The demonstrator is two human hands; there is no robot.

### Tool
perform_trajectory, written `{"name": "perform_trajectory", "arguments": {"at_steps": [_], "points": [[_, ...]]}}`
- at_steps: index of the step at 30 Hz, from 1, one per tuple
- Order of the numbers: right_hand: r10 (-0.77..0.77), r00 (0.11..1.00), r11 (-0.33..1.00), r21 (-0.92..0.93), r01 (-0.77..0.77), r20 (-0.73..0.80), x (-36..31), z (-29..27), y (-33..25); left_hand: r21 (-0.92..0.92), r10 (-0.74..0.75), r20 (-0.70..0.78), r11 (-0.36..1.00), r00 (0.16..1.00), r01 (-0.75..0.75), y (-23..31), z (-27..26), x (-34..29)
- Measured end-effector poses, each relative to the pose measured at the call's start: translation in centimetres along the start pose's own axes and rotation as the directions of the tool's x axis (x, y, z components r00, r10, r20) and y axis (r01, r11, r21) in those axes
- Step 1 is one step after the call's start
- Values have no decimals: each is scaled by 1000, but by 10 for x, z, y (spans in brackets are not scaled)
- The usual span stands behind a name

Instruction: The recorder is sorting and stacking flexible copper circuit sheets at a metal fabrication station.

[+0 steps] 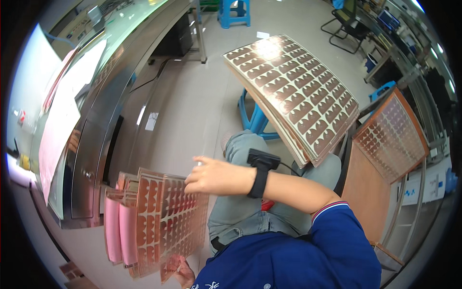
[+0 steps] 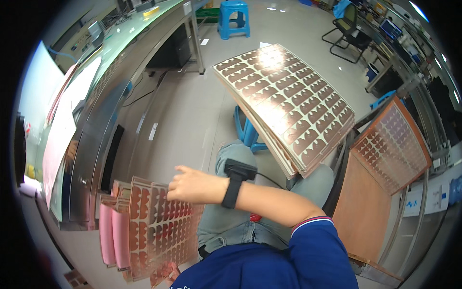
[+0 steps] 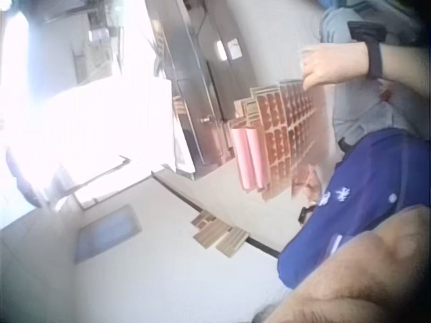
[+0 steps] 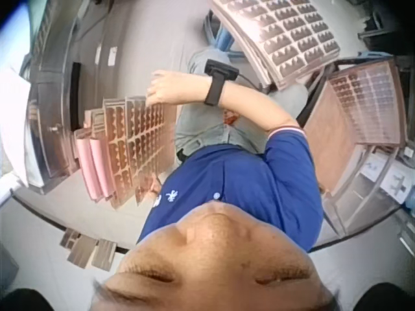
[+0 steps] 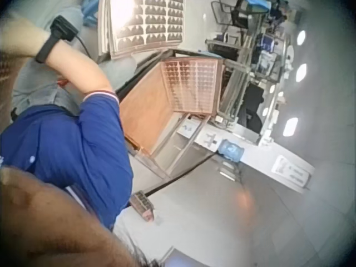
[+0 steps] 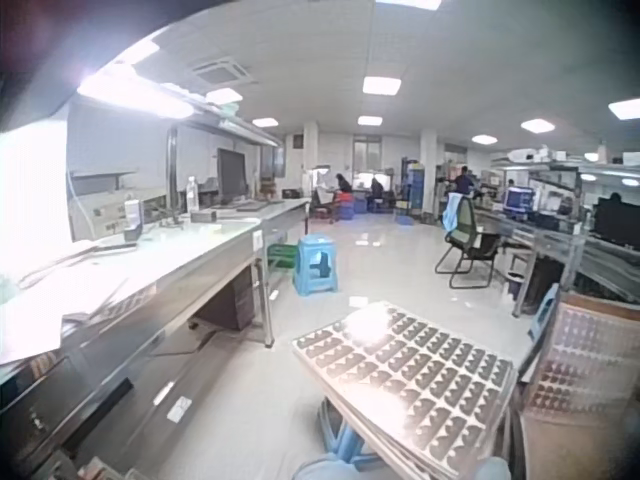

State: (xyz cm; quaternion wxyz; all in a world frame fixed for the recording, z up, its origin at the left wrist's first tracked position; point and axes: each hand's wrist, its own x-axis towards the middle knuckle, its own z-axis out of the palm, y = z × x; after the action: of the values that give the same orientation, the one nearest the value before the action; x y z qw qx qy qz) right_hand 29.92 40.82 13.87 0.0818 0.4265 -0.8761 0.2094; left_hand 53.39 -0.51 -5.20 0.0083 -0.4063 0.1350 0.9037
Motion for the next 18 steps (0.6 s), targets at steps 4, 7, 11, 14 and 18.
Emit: {"name": "perform_trajectory", "arguments": {"at_steps": [4,7,11,14,18], "points": [[286,955,958,35,-284,-83,-62,-32,34,-198,8,-78,980,997,-24,14,-9,26],[466,825,881,78,-467,-320,-124,-51,65,-67,135,-278,985,951,-159,9,-21,51],[799,327,479,204,-854,-505,-226,-90,68,9,114,-320,993,941,-117,-31,4,72],[743,247,312,-4,-950,-622,-283,-89,76,538,145,-98,840,984,-70,-74,39,79],[746,248,235,-103,-966,-619,-301,-56,68,655,-166,43,749,985,97,-133,133,97]]}}
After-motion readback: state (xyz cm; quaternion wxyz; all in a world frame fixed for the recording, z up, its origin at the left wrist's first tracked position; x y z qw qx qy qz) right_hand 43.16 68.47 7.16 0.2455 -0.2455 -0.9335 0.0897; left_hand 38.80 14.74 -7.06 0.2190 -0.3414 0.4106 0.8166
